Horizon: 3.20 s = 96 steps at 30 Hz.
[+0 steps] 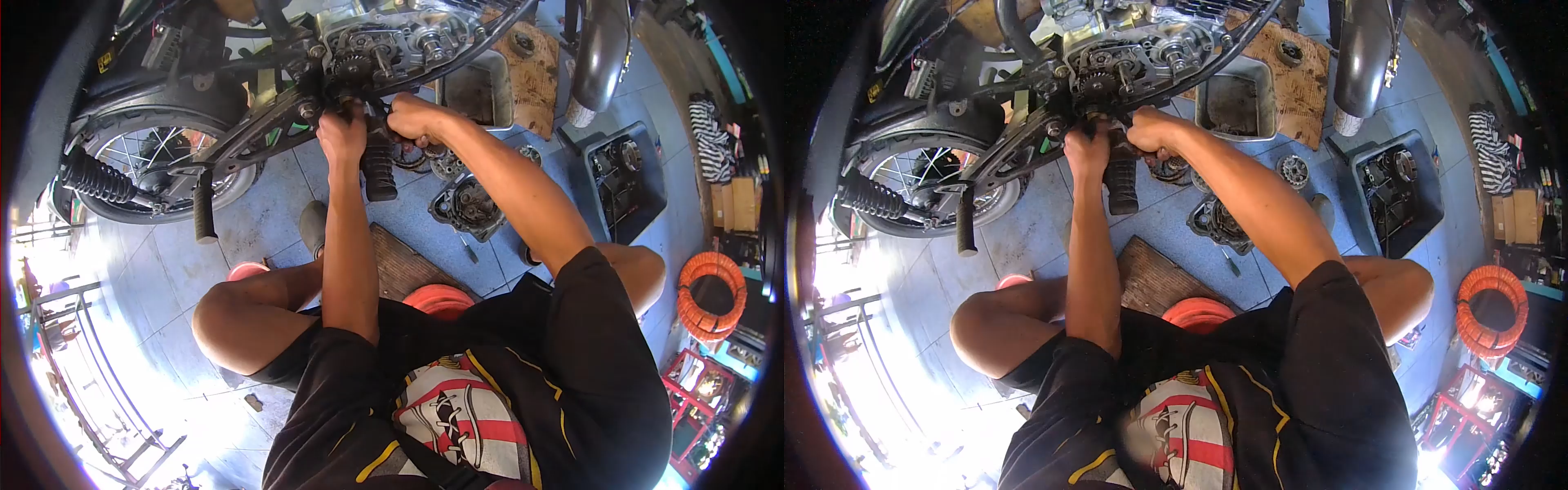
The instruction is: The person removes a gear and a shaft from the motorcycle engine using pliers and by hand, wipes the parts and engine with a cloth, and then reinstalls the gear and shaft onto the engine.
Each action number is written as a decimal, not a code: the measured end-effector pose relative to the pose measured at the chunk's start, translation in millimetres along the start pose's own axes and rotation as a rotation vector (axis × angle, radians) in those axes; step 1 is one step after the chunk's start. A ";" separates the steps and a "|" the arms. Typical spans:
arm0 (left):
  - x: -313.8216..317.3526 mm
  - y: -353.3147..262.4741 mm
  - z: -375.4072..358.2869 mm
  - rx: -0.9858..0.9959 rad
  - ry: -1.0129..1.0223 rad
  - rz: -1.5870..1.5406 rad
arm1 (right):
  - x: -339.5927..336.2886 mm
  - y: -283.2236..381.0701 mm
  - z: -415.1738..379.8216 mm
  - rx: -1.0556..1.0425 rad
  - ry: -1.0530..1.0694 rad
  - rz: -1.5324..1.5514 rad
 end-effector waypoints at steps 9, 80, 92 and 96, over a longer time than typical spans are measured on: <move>17.2 -3.2 14.9 -0.283 -0.001 0.417 | -4.6 11.3 -12.6 -0.059 0.039 -0.203; 22.5 -3.4 22.4 -0.082 -0.009 0.345 | -19.4 -53.5 47.2 -0.493 -0.120 -0.280; 23.8 -0.3 24.4 -0.034 -0.025 0.413 | -15.8 -54.0 57.3 -0.537 -0.132 -0.259; 24.2 -6.7 23.4 0.023 -0.037 0.415 | -19.7 -51.4 53.1 -0.561 -0.182 -0.279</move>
Point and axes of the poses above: each hand's wrist, its own z-axis towards the middle knuckle, its own x-axis out of the palm, y = z × x, the point moved 8 cm from there along z, towards the middle knuckle, and after that the axes turned 4 degrees about -z, right-handed, at the moved point
